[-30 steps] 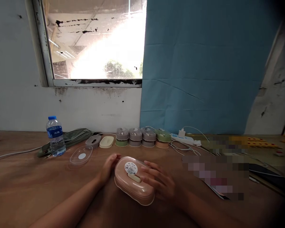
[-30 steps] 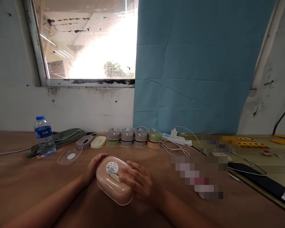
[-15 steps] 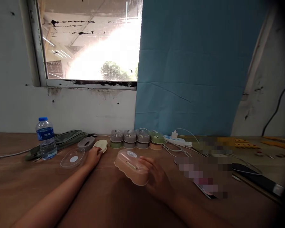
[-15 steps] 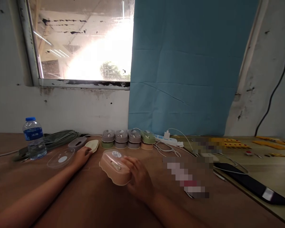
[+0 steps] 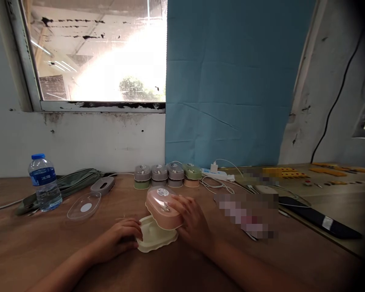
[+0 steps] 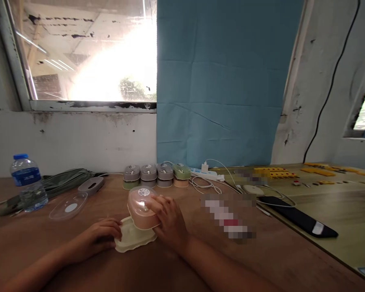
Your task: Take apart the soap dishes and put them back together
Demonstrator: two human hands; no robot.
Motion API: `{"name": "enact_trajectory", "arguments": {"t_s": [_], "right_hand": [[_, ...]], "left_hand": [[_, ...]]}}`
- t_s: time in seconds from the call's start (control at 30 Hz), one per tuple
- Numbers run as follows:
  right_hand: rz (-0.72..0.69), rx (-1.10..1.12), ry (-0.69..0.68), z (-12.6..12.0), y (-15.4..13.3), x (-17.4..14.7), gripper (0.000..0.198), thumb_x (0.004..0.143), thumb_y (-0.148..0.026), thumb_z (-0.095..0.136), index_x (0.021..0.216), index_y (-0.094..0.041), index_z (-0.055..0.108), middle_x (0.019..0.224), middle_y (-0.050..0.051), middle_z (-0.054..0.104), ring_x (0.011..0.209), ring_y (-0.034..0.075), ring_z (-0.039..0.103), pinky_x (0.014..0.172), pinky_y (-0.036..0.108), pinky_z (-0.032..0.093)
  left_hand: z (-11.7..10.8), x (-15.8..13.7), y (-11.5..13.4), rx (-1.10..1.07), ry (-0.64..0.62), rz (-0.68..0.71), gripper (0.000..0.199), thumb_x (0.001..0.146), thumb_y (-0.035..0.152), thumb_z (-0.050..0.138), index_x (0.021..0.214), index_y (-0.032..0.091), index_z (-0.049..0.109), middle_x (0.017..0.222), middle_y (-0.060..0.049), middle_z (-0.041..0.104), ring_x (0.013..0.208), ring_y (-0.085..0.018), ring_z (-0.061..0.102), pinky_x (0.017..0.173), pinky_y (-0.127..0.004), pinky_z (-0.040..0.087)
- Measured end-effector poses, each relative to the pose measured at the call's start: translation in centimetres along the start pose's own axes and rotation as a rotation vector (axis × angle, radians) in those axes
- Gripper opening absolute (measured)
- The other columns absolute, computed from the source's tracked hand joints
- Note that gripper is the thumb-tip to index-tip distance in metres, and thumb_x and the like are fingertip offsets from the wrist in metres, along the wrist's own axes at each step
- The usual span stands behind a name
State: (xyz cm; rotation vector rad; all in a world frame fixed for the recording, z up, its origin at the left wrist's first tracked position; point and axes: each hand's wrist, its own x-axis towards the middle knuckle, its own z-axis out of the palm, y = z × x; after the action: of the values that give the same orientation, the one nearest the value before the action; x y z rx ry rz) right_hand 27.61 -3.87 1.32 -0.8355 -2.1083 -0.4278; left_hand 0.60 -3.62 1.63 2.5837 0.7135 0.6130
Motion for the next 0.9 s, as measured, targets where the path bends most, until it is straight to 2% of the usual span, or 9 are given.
{"name": "enact_trajectory", "arguments": {"t_s": [0.1, 0.17, 0.27, 0.4, 0.47, 0.6, 0.73, 0.83, 0.9], "right_hand": [[-0.004, -0.018, -0.024, -0.1, -0.3, 0.1, 0.057, 0.067, -0.009, 0.049, 0.120, -0.027, 0.039, 0.123, 0.005, 0.046, 0.099, 0.026, 0.044, 0.081, 0.042, 0.038], [0.019, 0.017, -0.007, 0.0, -0.6, 0.1, 0.055, 0.067, -0.011, 0.052, 0.119, -0.025, 0.037, 0.121, 0.006, 0.048, 0.094, 0.024, 0.046, 0.077, 0.039, 0.039], [0.074, 0.090, 0.050, 0.2, -0.7, -0.1, 0.055, 0.069, -0.016, 0.056, 0.118, -0.022, 0.032, 0.116, 0.008, 0.052, 0.089, 0.023, 0.047, 0.074, 0.038, 0.042], [0.069, 0.105, 0.100, 0.7, -0.3, -0.5, 0.050, 0.074, -0.022, 0.054, 0.118, -0.021, 0.030, 0.111, 0.009, 0.054, 0.087, 0.024, 0.048, 0.074, 0.039, 0.043], [0.084, 0.110, 0.124, 0.9, -0.2, -0.6, 0.046, 0.077, -0.025, 0.051, 0.118, -0.020, 0.031, 0.105, 0.010, 0.054, 0.086, 0.024, 0.048, 0.073, 0.040, 0.044], [0.108, 0.130, 0.104, 1.0, -0.2, -0.7, 0.047, 0.077, -0.027, 0.050, 0.119, -0.019, 0.031, 0.101, 0.010, 0.054, 0.085, 0.024, 0.050, 0.072, 0.040, 0.046], [0.082, 0.201, 0.056, 1.1, -0.6, -0.4, 0.053, 0.077, -0.025, 0.050, 0.123, -0.019, 0.024, 0.118, 0.013, 0.046, 0.102, 0.024, 0.046, 0.083, 0.042, 0.044], [0.141, 0.240, 0.007, 0.8, -0.8, -0.1, 0.062, 0.076, -0.028, 0.054, 0.126, -0.017, 0.018, 0.129, 0.016, 0.031, 0.117, 0.026, 0.035, 0.092, 0.043, 0.039], [0.165, 0.242, -0.025, 0.5, -0.8, 0.1, 0.058, 0.077, -0.028, 0.053, 0.124, -0.017, 0.022, 0.128, 0.016, 0.032, 0.118, 0.026, 0.034, 0.094, 0.043, 0.037]], "left_hand": [[-0.5, -0.1, 0.6, 0.033, 0.050, -0.001, 0.022, 0.079, 0.027, 0.053, 0.099, 0.022, 0.059, 0.103, -0.006, 0.060, 0.104, -0.020, 0.050, 0.092, -0.033, 0.040], [-0.9, 0.2, 1.8, 0.108, 0.179, -0.041, 0.031, 0.078, 0.028, 0.053, 0.108, 0.022, 0.054, 0.109, -0.008, 0.056, 0.103, -0.020, 0.050, 0.090, -0.032, 0.041], [-1.0, 1.7, 4.4, 0.279, 0.373, -0.033, 0.035, 0.077, 0.030, 0.054, 0.111, 0.023, 0.051, 0.112, -0.008, 0.052, 0.105, -0.021, 0.048, 0.089, -0.035, 0.041], [0.5, 5.1, 7.5, 0.503, 0.310, 0.084, 0.054, 0.071, 0.034, 0.059, 0.120, 0.019, 0.042, 0.123, -0.010, 0.046, 0.112, -0.027, 0.041, 0.094, -0.042, 0.036], [1.3, 6.5, 8.2, 0.600, 0.275, 0.107, 0.055, 0.072, 0.031, 0.057, 0.121, 0.014, 0.040, 0.123, -0.012, 0.047, 0.112, -0.028, 0.041, 0.095, -0.043, 0.034], [1.8, 7.6, 8.3, 0.726, 0.222, 0.091, 0.043, 0.076, 0.018, 0.048, 0.118, 0.011, 0.042, 0.117, -0.011, 0.052, 0.105, -0.025, 0.047, 0.090, -0.040, 0.038], [0.9, 6.5, 7.4, 0.795, 0.153, 0.113, 0.046, 0.073, 0.016, 0.047, 0.118, 0.011, 0.040, 0.117, -0.012, 0.052, 0.104, -0.027, 0.049, 0.086, -0.039, 0.040], [-0.7, 5.0, 5.8, 0.808, 0.190, 0.059, 0.047, 0.071, 0.016, 0.049, 0.117, 0.014, 0.039, 0.116, -0.012, 0.052, 0.103, -0.027, 0.050, 0.087, -0.039, 0.039], [-2.1, 3.9, 4.3, 0.821, 0.245, -0.023, 0.043, 0.072, 0.017, 0.050, 0.114, 0.014, 0.041, 0.112, -0.012, 0.054, 0.101, -0.027, 0.052, 0.086, -0.039, 0.040]]}}
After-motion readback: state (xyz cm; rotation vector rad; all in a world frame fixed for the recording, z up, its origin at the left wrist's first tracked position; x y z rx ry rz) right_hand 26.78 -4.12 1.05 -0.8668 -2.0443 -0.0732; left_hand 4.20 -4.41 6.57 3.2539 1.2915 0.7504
